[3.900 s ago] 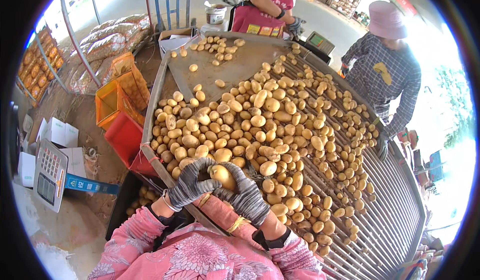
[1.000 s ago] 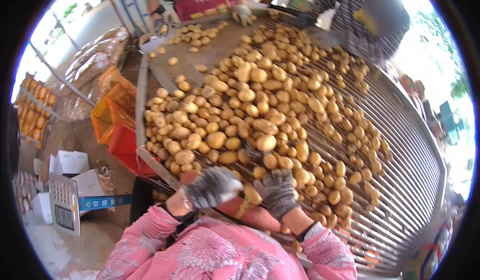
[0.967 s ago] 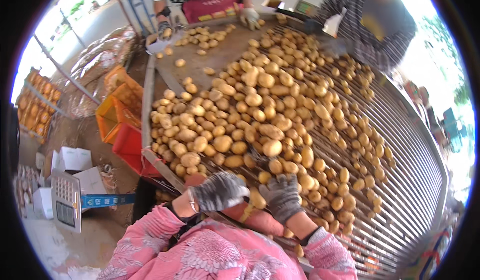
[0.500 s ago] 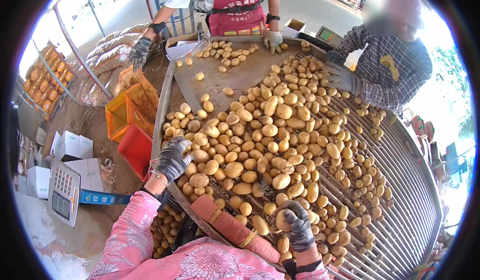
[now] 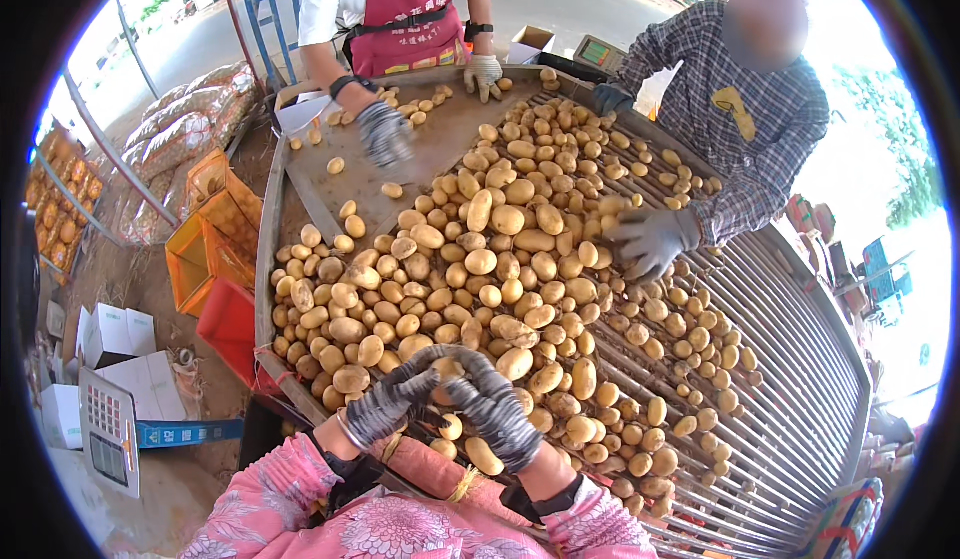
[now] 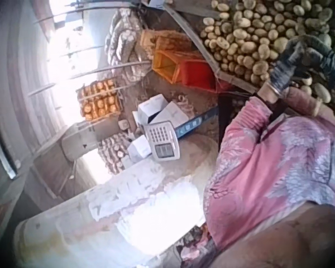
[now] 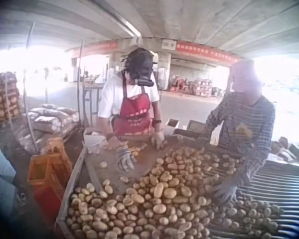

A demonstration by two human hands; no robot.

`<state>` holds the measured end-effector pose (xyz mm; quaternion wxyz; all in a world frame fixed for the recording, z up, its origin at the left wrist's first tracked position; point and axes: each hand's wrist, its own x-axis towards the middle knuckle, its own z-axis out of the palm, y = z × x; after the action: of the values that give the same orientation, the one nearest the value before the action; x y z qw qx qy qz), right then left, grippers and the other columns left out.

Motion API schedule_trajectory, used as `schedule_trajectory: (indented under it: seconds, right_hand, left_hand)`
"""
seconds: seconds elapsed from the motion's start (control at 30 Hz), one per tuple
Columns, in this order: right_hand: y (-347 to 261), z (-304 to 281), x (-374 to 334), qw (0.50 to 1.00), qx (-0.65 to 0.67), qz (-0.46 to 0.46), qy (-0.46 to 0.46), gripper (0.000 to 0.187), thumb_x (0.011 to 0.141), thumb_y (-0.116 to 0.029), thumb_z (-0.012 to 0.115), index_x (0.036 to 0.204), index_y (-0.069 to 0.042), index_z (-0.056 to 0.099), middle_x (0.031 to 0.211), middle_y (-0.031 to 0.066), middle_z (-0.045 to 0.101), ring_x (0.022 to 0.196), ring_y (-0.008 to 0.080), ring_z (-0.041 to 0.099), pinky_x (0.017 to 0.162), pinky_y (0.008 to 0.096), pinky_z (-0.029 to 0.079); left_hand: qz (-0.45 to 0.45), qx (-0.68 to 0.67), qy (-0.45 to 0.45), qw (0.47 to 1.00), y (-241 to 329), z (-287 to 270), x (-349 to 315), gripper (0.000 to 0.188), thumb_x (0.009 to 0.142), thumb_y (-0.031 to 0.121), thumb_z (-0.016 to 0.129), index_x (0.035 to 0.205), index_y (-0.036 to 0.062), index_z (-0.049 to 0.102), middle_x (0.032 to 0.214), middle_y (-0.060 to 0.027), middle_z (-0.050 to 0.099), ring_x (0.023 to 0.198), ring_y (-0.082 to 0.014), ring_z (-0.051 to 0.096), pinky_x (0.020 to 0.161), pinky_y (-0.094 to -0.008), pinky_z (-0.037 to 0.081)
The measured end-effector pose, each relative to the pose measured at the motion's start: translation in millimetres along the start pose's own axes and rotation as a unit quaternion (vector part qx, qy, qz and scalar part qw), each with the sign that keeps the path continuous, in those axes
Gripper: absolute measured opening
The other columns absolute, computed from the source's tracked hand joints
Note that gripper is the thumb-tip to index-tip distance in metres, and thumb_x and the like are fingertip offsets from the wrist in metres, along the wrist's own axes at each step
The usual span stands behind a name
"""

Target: Sorting potatoes by hand on a sorting table.

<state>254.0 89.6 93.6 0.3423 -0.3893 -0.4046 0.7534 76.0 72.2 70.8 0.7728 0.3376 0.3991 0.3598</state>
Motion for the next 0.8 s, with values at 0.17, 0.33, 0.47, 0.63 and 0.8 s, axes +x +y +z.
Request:
schedule_trajectory:
  seconds: [0.17,0.33,0.47,0.63,0.8]
  right_hand:
    - [27,10,11,0.957,-0.278,-0.078,-0.008,0.045,0.085,-0.014,0.068,0.126,-0.006,0.053,0.116,0.0086,0.057,0.107,0.0175,0.054,0.092,0.0309,0.047]
    - [21,-36,-13,0.997,-0.048,-0.005,-0.063,0.054,0.08,-0.033,0.072,0.119,-0.001,0.054,0.108,0.0055,0.06,0.101,0.0143,0.055,0.09,0.0296,0.046]
    - [9,-66,-47,0.997,0.072,-0.019,-0.007,0.048,0.08,-0.034,0.069,0.113,-0.001,0.057,0.1,0.0064,0.063,0.096,0.0166,0.059,0.086,0.0279,0.047]
    - [-1,-115,-102,0.969,-0.021,-0.072,0.235,0.022,0.087,-0.015,0.06,0.103,0.0,0.063,0.092,0.0026,0.065,0.086,0.0109,0.06,0.08,0.0246,0.048]
    - [25,-147,-165,0.947,0.031,-0.117,0.297,0.023,0.085,-0.011,0.058,0.105,0.001,0.064,0.091,0.0001,0.063,0.084,0.0094,0.057,0.079,0.0237,0.046]
  left_hand:
    - [-0.005,-0.213,-0.039,0.976,-9,7,-32,0.06,0.096,0.035,0.054,0.145,0.0134,0.028,0.125,-0.0109,0.055,0.112,-0.0196,0.058,0.096,-0.0357,0.048]
    - [0.018,0.131,-0.064,0.989,4,-23,-42,0.041,0.097,0.026,0.051,0.134,0.008,0.05,0.128,-0.0088,0.057,0.115,-0.0196,0.056,0.094,-0.0326,0.047]
    - [0.126,0.47,0.257,0.835,9,-74,-38,0.032,0.082,0.016,0.066,0.111,0.0042,0.061,0.108,-0.0155,0.063,0.099,-0.0324,0.061,0.089,-0.0407,0.048]
    - [0.19,0.594,0.324,0.712,8,-79,-45,0.027,0.078,0.013,0.066,0.103,0.002,0.064,0.102,-0.0158,0.064,0.099,-0.0329,0.06,0.088,-0.0404,0.047]
    - [0.26,0.604,-0.006,0.753,-13,3,-12,0.032,0.077,0.014,0.066,0.106,0.0016,0.062,0.102,-0.0167,0.064,0.096,-0.0348,0.061,0.086,-0.0417,0.049]
